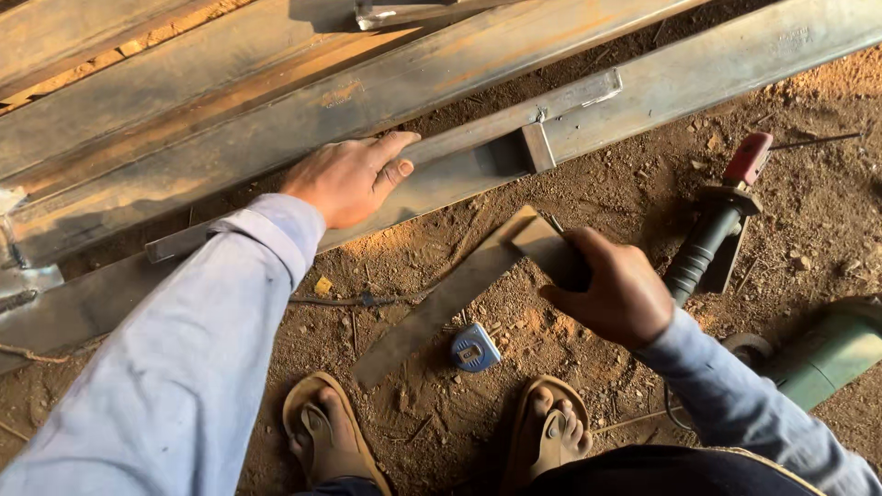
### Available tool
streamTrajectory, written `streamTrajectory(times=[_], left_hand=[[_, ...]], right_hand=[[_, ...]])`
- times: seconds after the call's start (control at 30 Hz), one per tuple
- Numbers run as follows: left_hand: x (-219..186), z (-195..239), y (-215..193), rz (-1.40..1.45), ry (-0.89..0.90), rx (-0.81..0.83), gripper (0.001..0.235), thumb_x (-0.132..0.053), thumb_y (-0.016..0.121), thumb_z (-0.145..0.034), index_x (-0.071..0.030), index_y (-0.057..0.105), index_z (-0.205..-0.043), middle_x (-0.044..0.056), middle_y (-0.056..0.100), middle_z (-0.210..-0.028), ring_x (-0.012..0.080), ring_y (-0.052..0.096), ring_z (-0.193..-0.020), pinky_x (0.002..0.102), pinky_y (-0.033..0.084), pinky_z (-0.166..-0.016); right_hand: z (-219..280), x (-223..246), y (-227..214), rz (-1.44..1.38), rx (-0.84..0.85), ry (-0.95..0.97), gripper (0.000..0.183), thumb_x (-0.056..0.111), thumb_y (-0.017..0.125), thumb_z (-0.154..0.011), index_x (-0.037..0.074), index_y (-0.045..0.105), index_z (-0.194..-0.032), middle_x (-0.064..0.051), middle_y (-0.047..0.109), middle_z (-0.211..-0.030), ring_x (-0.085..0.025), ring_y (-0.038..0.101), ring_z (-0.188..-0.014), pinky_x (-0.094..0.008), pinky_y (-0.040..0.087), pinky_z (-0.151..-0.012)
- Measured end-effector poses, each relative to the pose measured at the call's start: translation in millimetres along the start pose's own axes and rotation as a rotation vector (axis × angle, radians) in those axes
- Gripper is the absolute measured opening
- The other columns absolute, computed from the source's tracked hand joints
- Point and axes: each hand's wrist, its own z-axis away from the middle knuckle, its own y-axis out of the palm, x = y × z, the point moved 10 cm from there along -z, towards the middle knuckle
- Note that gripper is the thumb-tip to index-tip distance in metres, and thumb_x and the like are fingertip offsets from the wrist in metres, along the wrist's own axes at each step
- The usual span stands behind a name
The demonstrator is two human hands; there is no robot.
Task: The person aligns small metal brackets onto a long metal frame and welds them in place using a handheld welding tool. They repeatedly position, weld, and reposition the brackets along the frame, occasionally using a tape measure to check spacing.
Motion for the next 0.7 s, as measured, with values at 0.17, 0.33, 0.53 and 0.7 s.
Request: streamTrajectory(times=[0.17,0.33,0.53,0.7], left_hand=[[12.2,-2.5,4.1,0.149,0.024,0.055,0.051,-0.051,0.041,-0.103,-0.024,0.052,-0.145,0.012,0.065,-0.135,0.0399,0.060,-0.122,0.053,0.046,-0.101],[31.0,-0.6,9.2,0.308,-0.078,0.189,0.055,-0.053,0.036,-0.104,-0.020,0.055,-0.143,0.013,0.067,-0.135,0.0347,0.061,-0.127,0.047,0.046,-0.106],[26.5,-8.7,13.2,0.310,-0.068,0.219,0.061,-0.056,0.031,-0.102,-0.021,0.055,-0.146,0.014,0.067,-0.135,0.0347,0.061,-0.129,0.045,0.046,-0.109],[31.6,-12.0,18.0,0.299,-0.021,0.218,0.073,-0.064,0.027,-0.100,-0.016,0.048,-0.151,0.015,0.057,-0.146,0.0359,0.051,-0.137,0.046,0.038,-0.113]], right_hand=[[-23.9,-6.7,16.5,-0.183,0.041,0.212,0.049,0.025,0.090,-0.071,-0.002,0.065,-0.105,-0.011,0.073,-0.072,-0.015,0.071,-0.056,-0.031,0.059,-0.049],[-36.9,-25.1,32.2,-0.386,0.095,0.511,0.043,0.016,0.087,-0.075,-0.002,0.063,-0.105,-0.012,0.071,-0.066,-0.015,0.062,-0.046,-0.030,0.048,-0.036],[-59.0,-23.4,37.4,-0.478,0.045,0.425,0.044,0.017,0.088,-0.076,-0.004,0.062,-0.104,-0.010,0.073,-0.072,-0.011,0.070,-0.054,-0.026,0.056,-0.041],[-60.2,-33.2,41.9,-0.579,-0.045,0.459,0.041,0.016,0.086,-0.078,-0.004,0.065,-0.107,-0.010,0.074,-0.077,-0.012,0.069,-0.059,-0.027,0.058,-0.047]])
